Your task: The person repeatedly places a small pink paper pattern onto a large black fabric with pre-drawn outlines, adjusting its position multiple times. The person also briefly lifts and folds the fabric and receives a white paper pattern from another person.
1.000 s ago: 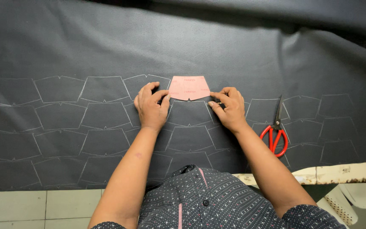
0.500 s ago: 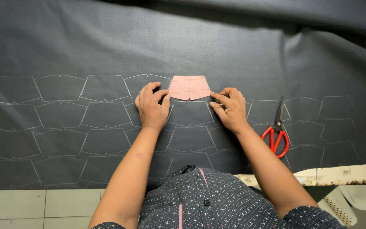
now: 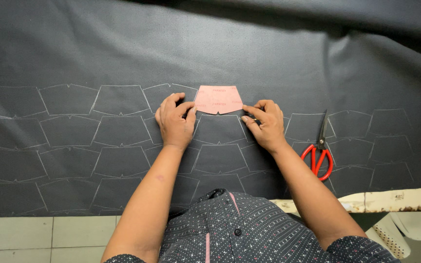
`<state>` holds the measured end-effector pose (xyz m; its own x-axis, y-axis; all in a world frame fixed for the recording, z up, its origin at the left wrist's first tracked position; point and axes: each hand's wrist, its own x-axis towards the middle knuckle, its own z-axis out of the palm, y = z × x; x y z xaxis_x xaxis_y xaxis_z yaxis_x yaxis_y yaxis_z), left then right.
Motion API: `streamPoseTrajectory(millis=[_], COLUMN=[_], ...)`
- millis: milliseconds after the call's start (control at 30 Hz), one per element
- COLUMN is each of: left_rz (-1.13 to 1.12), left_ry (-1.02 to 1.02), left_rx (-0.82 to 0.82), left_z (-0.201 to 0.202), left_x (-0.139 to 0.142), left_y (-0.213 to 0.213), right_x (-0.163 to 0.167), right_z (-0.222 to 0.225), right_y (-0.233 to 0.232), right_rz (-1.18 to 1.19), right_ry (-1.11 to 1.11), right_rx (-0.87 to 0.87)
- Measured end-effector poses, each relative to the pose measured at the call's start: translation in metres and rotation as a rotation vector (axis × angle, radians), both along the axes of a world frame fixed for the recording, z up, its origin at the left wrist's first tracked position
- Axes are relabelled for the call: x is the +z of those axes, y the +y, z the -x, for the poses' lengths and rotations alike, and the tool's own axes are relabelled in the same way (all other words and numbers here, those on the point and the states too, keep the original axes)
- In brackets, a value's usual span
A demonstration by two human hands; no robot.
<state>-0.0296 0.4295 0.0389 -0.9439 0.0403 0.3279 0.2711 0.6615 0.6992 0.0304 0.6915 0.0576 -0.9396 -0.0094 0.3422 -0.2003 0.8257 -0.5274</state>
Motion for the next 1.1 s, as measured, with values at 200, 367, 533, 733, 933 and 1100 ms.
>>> streamPoseTrajectory(millis=[200,367,533,733,933,1100], left_rz=[0.004,0.008,0.032,0.040,0.071,0.189], left_ry=[0.006,-0.002,-0.016,-0.017,0.050,-0.026], left_rx=[0.001,0.001,0.004,0.012,-0.026,-0.359], left_z=[0.001,0.000,0.000,0.000,0.001,0.001], left_x=[0.000,0.002,0.004,0.003,-0.006,-0.012], left_y=[0.001,0.001,0.001,0.003,0.003,0.027], right_x=[-0.002,-0.002,-0.002,0.000,-0.002,-0.003], right_z=[-0.001,-0.001,-0.001,-0.001,0.000,0.000], right_y=[0.000,0.000,-0.001,0.000,0.000,0.001], right_rz=[-0.017,-0.022,-0.023,-0.021,-0.020,-0.044], right_ry=[-0.008,-0.013,-0.013,-0.009,0.005,0.007], right_rx=[-0.009,-0.012,-0.008,-0.003,0.003,0.037])
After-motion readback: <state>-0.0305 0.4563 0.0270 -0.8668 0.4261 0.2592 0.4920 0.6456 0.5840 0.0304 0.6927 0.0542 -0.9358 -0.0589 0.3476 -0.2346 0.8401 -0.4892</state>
